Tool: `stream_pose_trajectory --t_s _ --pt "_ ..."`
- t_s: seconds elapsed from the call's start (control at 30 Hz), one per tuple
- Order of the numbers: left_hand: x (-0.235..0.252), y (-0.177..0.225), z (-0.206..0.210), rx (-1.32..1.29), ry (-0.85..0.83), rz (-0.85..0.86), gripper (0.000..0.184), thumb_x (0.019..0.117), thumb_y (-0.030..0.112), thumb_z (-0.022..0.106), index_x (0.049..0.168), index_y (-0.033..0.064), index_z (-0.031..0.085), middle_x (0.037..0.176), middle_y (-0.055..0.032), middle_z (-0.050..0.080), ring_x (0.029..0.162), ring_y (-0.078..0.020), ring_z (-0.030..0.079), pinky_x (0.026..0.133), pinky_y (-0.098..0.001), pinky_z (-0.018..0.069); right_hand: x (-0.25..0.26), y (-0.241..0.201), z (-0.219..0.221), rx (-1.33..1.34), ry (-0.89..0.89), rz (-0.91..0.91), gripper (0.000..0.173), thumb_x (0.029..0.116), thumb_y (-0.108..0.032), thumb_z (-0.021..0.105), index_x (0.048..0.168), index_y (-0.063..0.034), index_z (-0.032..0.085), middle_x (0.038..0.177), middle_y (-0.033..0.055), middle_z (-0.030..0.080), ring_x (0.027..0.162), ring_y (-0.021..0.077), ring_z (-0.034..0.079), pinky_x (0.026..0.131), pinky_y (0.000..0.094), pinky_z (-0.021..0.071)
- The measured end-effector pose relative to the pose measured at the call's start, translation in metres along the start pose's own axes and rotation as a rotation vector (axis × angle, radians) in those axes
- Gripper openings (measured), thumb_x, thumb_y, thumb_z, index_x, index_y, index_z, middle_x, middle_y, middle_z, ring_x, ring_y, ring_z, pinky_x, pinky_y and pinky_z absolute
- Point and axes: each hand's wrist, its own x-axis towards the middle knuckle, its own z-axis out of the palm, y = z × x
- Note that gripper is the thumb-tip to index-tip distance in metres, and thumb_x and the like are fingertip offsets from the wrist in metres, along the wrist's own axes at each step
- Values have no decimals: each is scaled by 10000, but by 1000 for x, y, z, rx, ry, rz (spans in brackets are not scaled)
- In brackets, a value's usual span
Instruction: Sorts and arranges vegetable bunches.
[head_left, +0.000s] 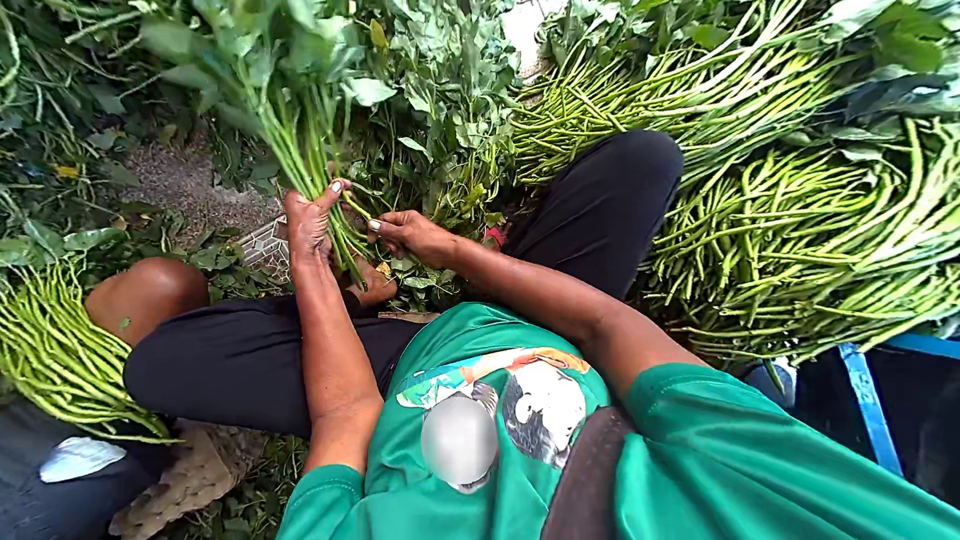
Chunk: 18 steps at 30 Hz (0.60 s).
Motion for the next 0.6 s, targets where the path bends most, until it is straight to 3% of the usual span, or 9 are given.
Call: stream_pose_trajectory --t_s 0.07,0.13,0.2,0.23,0.33,0.43,0.53,0.6 --pt "2 -4 1 -78 144 1 312 963 -48 619 1269 -18 565 953 -65 743 793 -154 727 704 -299 621 -1 7 3 -25 46 -73 317 1117 -224 448 962 -5 616 669 -25 547 528 41 488 515 207 439" --pt "7 -6 -4 -125 316 -14 300 963 -68 603 1257 -18 565 908 -62 720 753 -145 706 686 -297 613 -13 9 1 -402 66 -183 392 1114 -250 434 924 28 635 681 44 557 578 131 530 583 325 476" --pt "11 -7 -17 -134 406 -28 315 960 -74 606 1265 -14 551 901 -61 704 757 -151 705 699 -305 617 -31 7 0 -705 35 -182 434 1120 -293 416 1005 53 651 804 172 642 771 304 650 773 512 527" --pt "13 -8 -18 -136 429 -36 325 953 -76 617 1266 -14 556 907 -64 704 761 -155 707 701 -309 617 -36 7 -2 -779 23 -184 434 1121 -301 412 1019 52 641 829 194 647 819 341 658 807 544 513" --pt "13 -7 -11 -172 451 -80 325 977 -54 600 1292 3 547 913 -87 706 772 -200 721 706 -364 629 -44 6 -7 -1014 -67 -131 448 1115 -349 423 1033 28 651 874 226 678 899 407 687 818 609 518" --pt "14 -2 -17 -193 467 -43 337 1012 -47 538 1341 -3 486 908 -113 690 732 -253 741 646 -405 656 -59 10 -8 -1263 -253 85 432 1109 -324 443 1084 27 693 1024 269 704 1050 471 674 864 679 496" --pt "15 8 -12 -150 443 -18 370 1019 -30 544 1380 1 466 922 -96 664 673 -210 709 610 -358 641 -51 19 -34 -1229 -81 204 337 1055 -305 576 1174 -32 732 1191 271 688 1128 470 658 912 707 498" --pt "11 11 1 -145 421 -28 385 1016 -30 549 1389 -1 459 928 -98 661 673 -205 707 607 -352 640 -37 5 -55 -1178 67 210 362 974 -185 676 1320 -80 672 1405 275 563 1170 492 627 930 721 495"
